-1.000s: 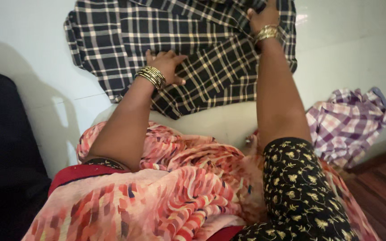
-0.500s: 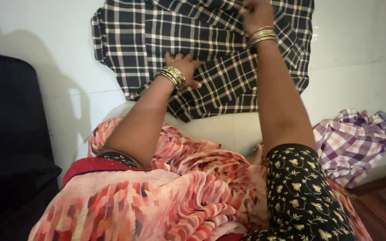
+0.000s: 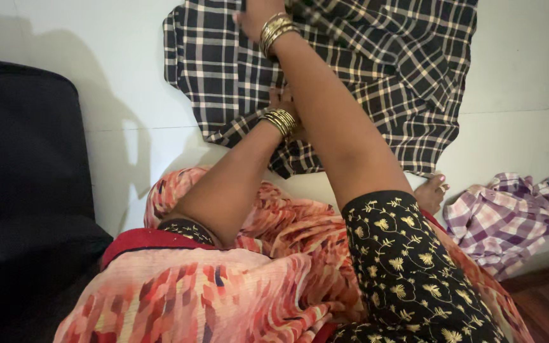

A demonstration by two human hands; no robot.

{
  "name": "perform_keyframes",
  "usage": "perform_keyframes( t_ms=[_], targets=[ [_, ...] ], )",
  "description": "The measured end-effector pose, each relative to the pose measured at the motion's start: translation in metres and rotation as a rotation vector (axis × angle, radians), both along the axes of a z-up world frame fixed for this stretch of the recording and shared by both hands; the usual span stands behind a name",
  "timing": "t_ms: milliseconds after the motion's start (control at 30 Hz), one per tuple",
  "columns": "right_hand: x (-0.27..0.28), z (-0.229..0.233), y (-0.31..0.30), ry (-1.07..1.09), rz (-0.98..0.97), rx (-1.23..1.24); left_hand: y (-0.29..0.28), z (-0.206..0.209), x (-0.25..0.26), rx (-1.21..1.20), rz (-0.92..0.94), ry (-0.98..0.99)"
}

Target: The person folds a plaid shirt by hand on the floor, smoothing the fabric and aligning the sleeves before completing the fold.

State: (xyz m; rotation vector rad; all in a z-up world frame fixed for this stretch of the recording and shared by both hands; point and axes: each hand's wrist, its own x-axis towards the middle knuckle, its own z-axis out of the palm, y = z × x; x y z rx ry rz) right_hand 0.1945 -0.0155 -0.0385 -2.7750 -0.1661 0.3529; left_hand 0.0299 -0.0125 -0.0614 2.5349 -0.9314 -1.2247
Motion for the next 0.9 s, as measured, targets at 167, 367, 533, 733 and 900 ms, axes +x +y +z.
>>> perform_keyframes(
  t_ms=[167,367,533,733,900],
  targets=[
    [0.002,0.021,0.002,0.304,-0.083,0.076,-0.003,-0.006,0.005,0.092,-0.064,-0.031],
    [-0.054,-0.013,-0.073,-0.334,0.242,0.210,0.014,0.059,0.007,0.014,-0.061,0.103],
    [-0.129,-0.040,-0.227,-0.222,-0.186,0.233,0.018,0.066,0.001,-0.026,-0.004,0.027],
    [-0.181,-0.047,-0.370,-0.108,-1.018,0.082,0.010,0.062,0.005,-0.007,0.045,0.058],
    [-0.079,-0.044,-0.347,-0.635,-0.319,0.075,0.010,0.063,0.002,-0.025,0.026,0.045]
  ],
)
